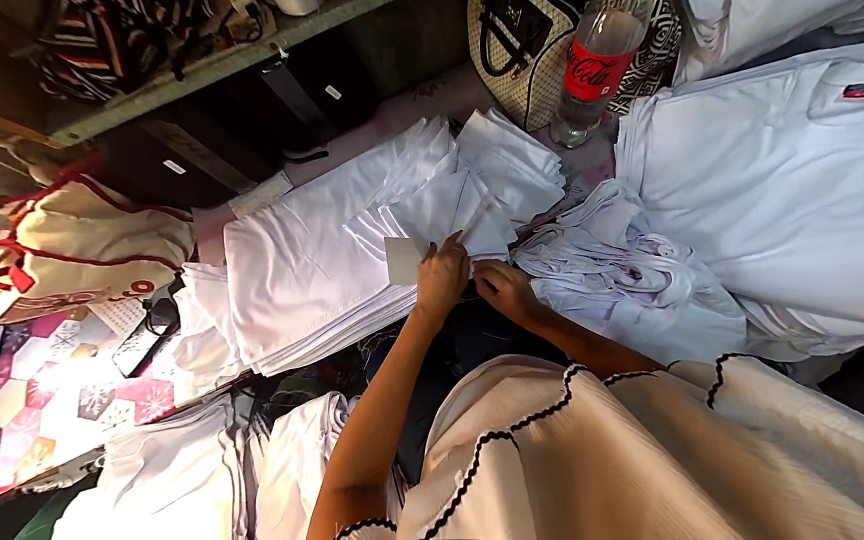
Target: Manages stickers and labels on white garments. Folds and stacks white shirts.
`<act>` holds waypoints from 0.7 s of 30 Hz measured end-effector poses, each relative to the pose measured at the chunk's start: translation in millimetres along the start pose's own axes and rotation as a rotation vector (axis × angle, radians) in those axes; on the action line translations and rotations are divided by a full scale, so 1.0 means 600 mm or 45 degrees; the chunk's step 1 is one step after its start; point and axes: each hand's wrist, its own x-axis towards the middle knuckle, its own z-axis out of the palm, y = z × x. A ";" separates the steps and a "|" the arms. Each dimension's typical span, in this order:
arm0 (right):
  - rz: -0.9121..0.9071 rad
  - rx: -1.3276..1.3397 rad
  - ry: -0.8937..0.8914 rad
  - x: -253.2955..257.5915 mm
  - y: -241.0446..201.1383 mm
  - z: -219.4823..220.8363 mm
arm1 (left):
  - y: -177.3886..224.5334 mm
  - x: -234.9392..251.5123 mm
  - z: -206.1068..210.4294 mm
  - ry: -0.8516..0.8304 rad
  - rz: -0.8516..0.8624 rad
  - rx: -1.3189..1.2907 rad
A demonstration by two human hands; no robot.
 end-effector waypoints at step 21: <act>-0.017 -0.312 -0.101 -0.023 0.060 0.017 | 0.015 -0.001 -0.018 0.035 -0.100 -0.087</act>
